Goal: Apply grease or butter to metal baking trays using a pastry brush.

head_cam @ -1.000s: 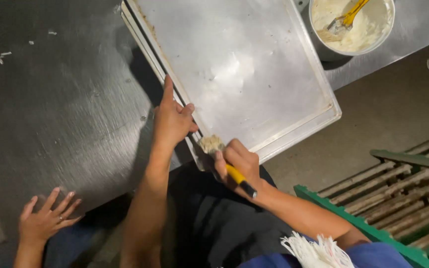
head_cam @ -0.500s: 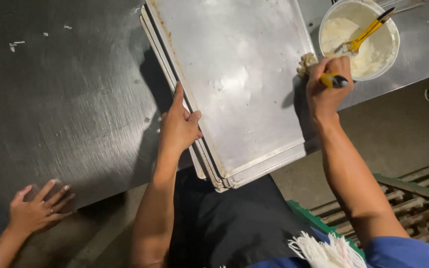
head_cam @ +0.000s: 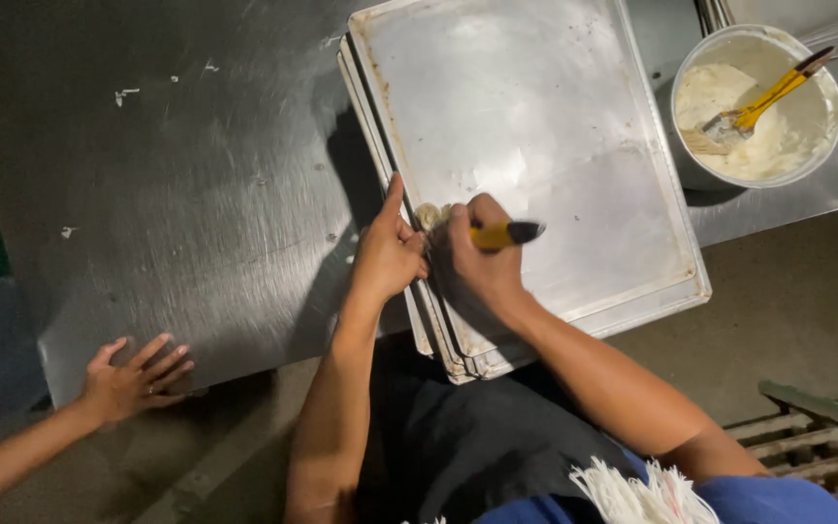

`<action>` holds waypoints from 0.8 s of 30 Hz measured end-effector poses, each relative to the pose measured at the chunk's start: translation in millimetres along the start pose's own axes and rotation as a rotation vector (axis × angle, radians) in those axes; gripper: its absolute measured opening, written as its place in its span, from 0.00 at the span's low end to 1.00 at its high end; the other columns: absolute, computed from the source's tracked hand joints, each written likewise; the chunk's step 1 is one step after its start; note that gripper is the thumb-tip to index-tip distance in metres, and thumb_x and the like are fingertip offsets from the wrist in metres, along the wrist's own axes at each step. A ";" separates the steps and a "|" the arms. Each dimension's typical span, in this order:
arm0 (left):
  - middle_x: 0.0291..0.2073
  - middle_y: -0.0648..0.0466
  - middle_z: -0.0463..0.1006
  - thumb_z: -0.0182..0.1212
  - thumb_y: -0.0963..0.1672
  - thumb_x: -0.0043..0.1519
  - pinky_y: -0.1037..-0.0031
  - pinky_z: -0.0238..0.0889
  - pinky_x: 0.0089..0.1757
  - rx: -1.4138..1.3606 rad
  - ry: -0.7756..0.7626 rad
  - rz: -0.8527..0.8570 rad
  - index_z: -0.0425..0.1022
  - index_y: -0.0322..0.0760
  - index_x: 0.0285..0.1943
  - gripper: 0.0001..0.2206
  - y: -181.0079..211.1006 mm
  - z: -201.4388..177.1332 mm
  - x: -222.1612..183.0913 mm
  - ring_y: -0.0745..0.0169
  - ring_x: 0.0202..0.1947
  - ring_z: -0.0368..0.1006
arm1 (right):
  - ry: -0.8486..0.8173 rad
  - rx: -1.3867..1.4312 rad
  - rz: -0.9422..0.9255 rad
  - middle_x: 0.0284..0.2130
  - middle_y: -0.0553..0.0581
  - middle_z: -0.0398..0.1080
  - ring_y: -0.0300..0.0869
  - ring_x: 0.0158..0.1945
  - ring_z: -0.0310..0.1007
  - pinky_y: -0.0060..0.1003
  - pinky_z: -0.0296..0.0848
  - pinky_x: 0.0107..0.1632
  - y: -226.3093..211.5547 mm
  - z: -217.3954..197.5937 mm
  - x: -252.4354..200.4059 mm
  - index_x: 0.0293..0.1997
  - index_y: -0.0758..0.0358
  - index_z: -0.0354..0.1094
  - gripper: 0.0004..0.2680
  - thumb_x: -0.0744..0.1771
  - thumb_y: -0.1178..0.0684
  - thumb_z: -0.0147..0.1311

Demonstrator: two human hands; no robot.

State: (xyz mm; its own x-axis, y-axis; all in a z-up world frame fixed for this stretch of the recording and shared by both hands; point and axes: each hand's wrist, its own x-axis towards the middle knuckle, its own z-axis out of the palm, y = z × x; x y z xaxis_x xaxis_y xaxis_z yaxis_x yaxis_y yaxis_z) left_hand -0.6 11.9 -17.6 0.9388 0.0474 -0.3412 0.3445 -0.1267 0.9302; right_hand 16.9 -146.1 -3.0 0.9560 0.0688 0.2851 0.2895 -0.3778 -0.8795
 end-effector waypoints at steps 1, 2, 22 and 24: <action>0.18 0.53 0.71 0.58 0.36 0.60 0.70 0.72 0.24 0.059 0.007 -0.020 0.42 0.40 0.81 0.39 5.9 1.2 -3.8 0.61 0.17 0.77 | -0.009 0.000 0.139 0.20 0.53 0.59 0.38 0.25 0.57 0.36 0.58 0.29 2.6 -2.9 7.0 0.27 0.65 0.59 0.12 0.71 0.56 0.52; 0.18 0.51 0.72 0.59 0.36 0.60 0.69 0.73 0.25 0.118 0.014 -0.039 0.43 0.40 0.81 0.39 11.7 2.8 -6.9 0.60 0.17 0.77 | -0.019 0.001 0.279 0.18 0.50 0.61 0.34 0.24 0.57 0.34 0.58 0.27 6.0 -6.0 14.4 0.26 0.64 0.61 0.12 0.70 0.54 0.51; 0.24 0.44 0.79 0.64 0.38 0.56 0.61 0.72 0.38 0.321 0.131 -0.006 0.46 0.38 0.79 0.41 11.2 11.7 -0.3 0.46 0.28 0.81 | 0.214 -0.509 -0.508 0.33 0.62 0.60 0.55 0.34 0.61 0.46 0.62 0.38 136.4 -123.6 185.5 0.36 0.68 0.57 0.08 0.72 0.64 0.52; 0.24 0.44 0.80 0.65 0.38 0.55 0.61 0.71 0.37 0.344 0.151 0.045 0.46 0.36 0.79 0.41 9.5 11.4 -0.8 0.47 0.28 0.80 | 0.198 -0.618 -0.551 0.38 0.65 0.64 0.60 0.37 0.66 0.48 0.65 0.39 119.3 -109.5 176.5 0.37 0.68 0.61 0.05 0.70 0.66 0.51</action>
State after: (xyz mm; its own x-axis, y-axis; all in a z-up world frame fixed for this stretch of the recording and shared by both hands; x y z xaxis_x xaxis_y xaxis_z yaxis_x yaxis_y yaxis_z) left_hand 1.9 -0.6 -10.1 0.9510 0.1769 -0.2534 0.3074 -0.4560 0.8352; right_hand 214.9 -280.2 -15.9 0.6433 0.2496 0.7238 0.5781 -0.7782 -0.2454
